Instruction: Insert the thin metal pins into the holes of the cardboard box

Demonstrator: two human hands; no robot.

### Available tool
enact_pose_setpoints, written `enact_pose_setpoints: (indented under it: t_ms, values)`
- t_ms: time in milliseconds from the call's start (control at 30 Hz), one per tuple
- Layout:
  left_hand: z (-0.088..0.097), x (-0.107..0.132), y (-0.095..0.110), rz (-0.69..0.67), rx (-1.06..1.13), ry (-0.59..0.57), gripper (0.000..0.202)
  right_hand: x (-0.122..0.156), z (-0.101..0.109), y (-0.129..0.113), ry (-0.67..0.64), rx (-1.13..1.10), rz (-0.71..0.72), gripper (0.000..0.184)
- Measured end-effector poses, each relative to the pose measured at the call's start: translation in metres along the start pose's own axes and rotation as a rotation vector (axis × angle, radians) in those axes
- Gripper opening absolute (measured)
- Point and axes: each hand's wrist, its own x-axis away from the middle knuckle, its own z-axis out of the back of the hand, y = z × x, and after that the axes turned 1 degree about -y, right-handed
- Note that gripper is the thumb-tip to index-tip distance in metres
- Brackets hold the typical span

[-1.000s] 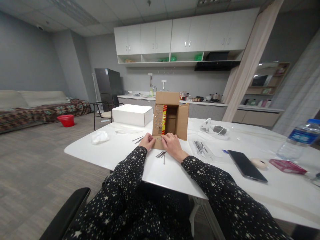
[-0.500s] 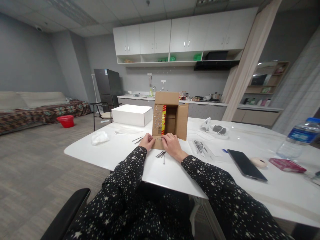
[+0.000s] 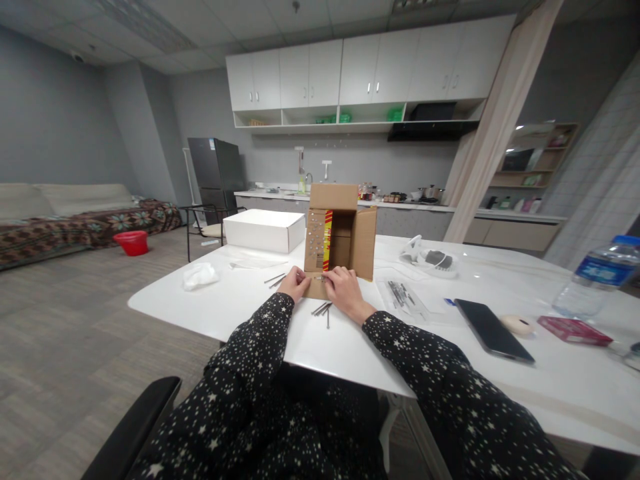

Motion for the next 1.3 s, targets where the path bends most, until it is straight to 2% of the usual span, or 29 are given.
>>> enact_pose_setpoints:
  t_ms: [267,900,1300]
  values:
    - [0.0,0.001,0.002,0.012,0.003,0.005,0.021,-0.001,0.0,-0.001,0.03,0.01,-0.032,0.021]
    - [0.002,0.003,0.008,0.026,0.003,0.008,0.021,-0.001,0.002,-0.001,-0.005,0.033,-0.05,0.01]
    - [-0.002,-0.001,-0.005,0.007,0.031,0.003,0.022,-0.001,0.002,-0.003,0.003,0.053,-0.043,0.008]
